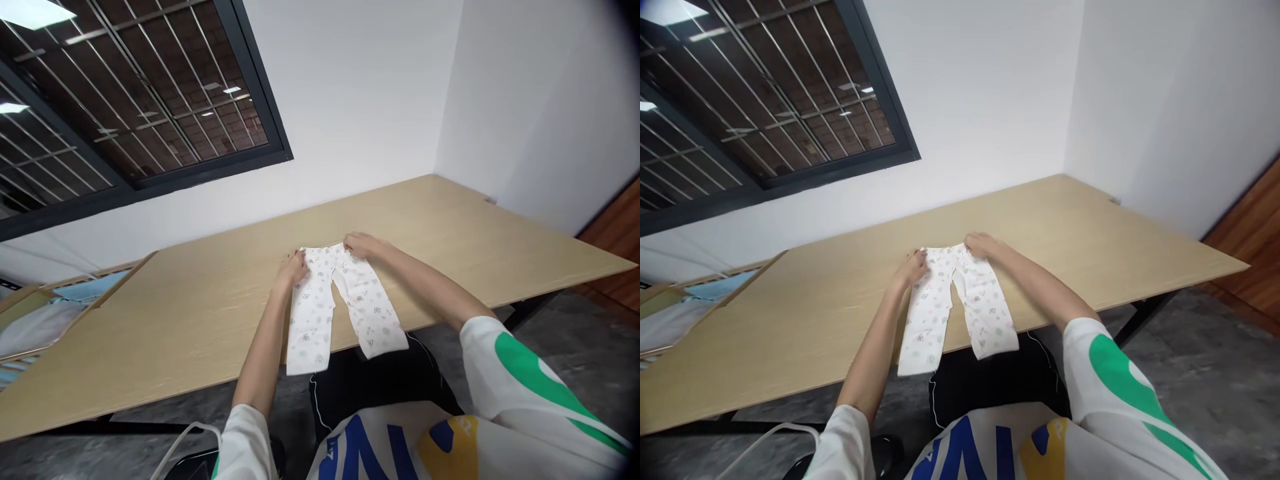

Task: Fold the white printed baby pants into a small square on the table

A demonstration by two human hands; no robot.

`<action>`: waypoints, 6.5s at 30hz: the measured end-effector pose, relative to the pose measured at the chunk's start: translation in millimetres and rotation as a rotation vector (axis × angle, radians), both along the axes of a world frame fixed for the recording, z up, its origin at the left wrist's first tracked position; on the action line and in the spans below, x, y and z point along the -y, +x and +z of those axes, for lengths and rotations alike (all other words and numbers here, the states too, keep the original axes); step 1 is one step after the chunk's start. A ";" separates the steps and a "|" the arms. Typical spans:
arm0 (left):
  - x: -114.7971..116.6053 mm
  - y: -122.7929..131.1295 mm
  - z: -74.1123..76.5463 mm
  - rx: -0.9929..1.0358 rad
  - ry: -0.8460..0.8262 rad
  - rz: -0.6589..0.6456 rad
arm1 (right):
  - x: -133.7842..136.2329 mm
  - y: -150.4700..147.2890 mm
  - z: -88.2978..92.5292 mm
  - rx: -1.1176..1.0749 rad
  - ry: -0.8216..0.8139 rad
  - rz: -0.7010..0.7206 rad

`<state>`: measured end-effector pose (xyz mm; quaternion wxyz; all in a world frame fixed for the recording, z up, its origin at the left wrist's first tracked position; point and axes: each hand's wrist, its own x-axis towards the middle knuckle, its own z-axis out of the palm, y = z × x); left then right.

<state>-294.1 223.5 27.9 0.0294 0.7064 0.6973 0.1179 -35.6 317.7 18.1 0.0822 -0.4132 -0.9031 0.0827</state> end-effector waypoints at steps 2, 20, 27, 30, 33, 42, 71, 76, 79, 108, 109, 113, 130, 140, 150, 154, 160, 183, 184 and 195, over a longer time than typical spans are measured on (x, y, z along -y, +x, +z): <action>-10.7 3.2 -6.9 -0.030 -0.049 0.024 | -9.8 -8.9 -12.9 0.013 -0.010 -0.020; 118.2 176.7 -34.0 -0.139 -0.037 -0.364 | -72.8 -12.4 -68.6 -0.230 -0.044 -0.381; 134.6 193.3 -57.8 -0.061 -0.123 -0.405 | -76.1 -15.8 -58.8 -0.353 -0.140 -0.438; 142.3 171.7 -52.2 -0.018 -0.092 -0.385 | -74.7 -22.8 -50.7 -0.426 -0.156 -0.469; 159.0 137.6 -45.0 0.203 -0.055 -0.308 | -73.4 -35.6 -40.9 -0.498 -0.165 -0.497; 208.7 51.8 -37.6 0.487 0.082 0.113 | -60.2 -121.5 -19.0 -0.639 -0.201 -0.502; 261.7 75.4 -84.0 -0.199 0.207 0.080 | 174.5 -133.5 -62.9 -0.359 -0.336 0.829; 258.2 75.4 -89.4 -0.255 0.221 0.101 | 156.1 -129.0 -83.9 -0.255 -0.234 0.789; 255.9 74.3 -90.0 -0.255 0.238 0.107 | 132.9 -131.2 -91.7 -0.223 -0.130 0.716; 258.8 48.3 -93.1 -0.180 0.237 0.050 | 14.6 -143.0 -47.8 -0.205 0.195 0.183; 258.4 46.0 -93.3 -0.175 0.236 0.046 | 30.9 -139.3 -44.4 -0.219 0.222 0.207; 257.9 43.9 -89.6 -0.152 0.205 -0.020 | 108.1 -100.4 -33.4 -0.258 0.020 0.435; 278.7 64.0 -55.7 0.230 0.982 -0.008 | 219.7 -15.9 20.4 -0.496 -0.070 0.383; 201.8 77.1 -93.8 0.123 0.494 0.070 | 55.9 -78.9 -29.4 -0.520 -0.141 0.182; 196.2 85.2 -112.2 -0.060 0.302 0.119 | 65.4 -93.3 -51.9 -0.457 0.042 0.154; 197.0 86.0 -110.7 -0.065 0.289 0.103 | 118.3 -97.9 -47.2 -0.326 0.020 0.636; 197.3 87.5 -114.0 -0.108 0.265 0.140 | 140.3 -106.4 -67.7 -0.239 -0.179 0.874; 195.9 81.1 -102.7 -0.051 0.260 0.110 | 40.1 -97.5 -76.9 -0.227 0.054 0.479; 193.6 74.3 -100.7 -0.019 0.270 0.103 | 48.2 -91.8 -74.3 -0.246 0.085 0.460; 163.7 1.1 -77.7 0.184 0.211 -0.043 | 140.4 -19.1 -61.4 -0.115 0.061 0.521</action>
